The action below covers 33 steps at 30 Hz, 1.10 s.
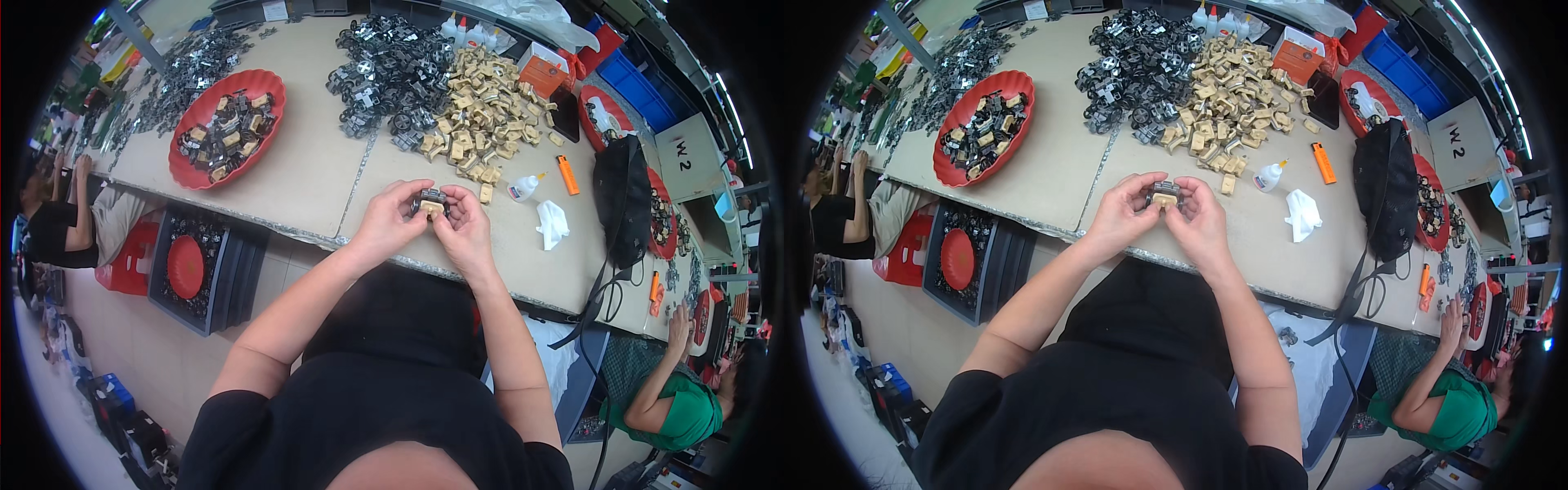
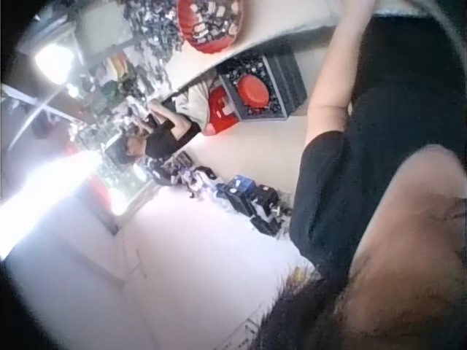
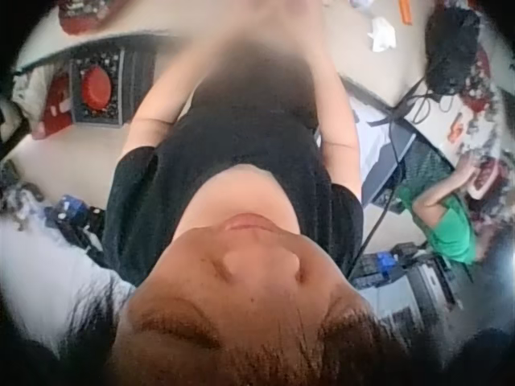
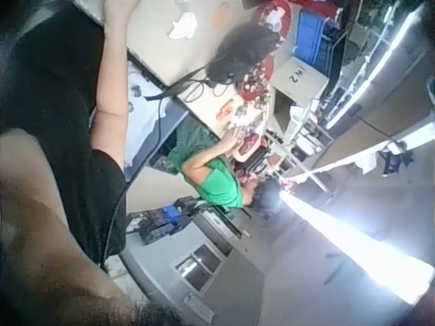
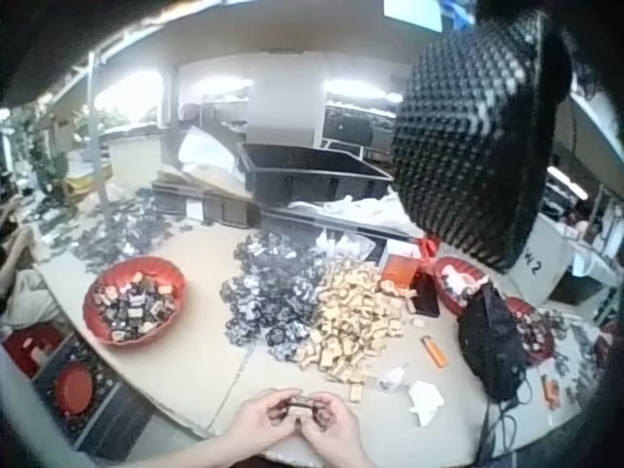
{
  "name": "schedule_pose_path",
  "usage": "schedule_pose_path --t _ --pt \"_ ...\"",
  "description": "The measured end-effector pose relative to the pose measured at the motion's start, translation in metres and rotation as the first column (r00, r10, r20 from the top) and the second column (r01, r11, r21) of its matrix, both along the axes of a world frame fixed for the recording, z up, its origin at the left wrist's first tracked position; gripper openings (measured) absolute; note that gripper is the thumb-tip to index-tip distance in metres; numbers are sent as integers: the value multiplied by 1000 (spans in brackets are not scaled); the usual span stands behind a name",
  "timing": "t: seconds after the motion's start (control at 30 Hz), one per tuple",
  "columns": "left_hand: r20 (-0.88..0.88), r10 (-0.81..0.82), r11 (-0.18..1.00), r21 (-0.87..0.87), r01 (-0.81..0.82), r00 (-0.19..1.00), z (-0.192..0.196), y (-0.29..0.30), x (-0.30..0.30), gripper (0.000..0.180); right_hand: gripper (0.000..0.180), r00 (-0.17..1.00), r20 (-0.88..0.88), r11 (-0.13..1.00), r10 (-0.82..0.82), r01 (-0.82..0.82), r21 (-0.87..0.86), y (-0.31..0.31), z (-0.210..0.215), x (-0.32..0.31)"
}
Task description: The person assembles small metallic parts and lock cylinders by applying glue from a bottle to a part at an industrial workbench.
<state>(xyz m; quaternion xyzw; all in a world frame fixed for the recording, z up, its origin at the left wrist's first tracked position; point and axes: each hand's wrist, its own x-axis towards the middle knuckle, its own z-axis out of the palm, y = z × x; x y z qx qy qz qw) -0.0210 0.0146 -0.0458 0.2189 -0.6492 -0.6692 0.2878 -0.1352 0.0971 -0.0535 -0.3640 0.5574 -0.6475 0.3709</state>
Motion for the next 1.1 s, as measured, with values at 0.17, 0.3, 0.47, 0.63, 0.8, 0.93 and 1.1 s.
schedule_pose_path --t 0.17,0.3,0.47,0.63,0.8,0.93,1.1 --pt "13 11 996 -89 -10 1000 2 1 2 37 33 998 66 1000 2 0 -24 0 2 2" --pt "16 4 995 -103 -2 1000 3 2 1 36 31 998 60 1000 13 -12 -14 0 4 1" --pt "17 18 997 -82 -17 1000 0 1 0 37 33 998 67 1000 15 -13 -19 -1 0 0" --pt "19 21 998 -56 -20 1000 1 2 0 39 33 1000 24 1000 15 -15 -15 0 1 -1" --pt "2 30 999 -17 -30 1000 1 1 -2 39 34 999 -45 1000 -11 11 -7 -2 -1 -1" --pt "1 32 990 139 -32 999 5 1 0 33 32 1000 -14 1000 -12 11 -15 -2 2 1" --pt "66 -50 943 332 25 997 9 -14 7 29 35 992 127 1000 24 -23 -15 -1 -1 -5"
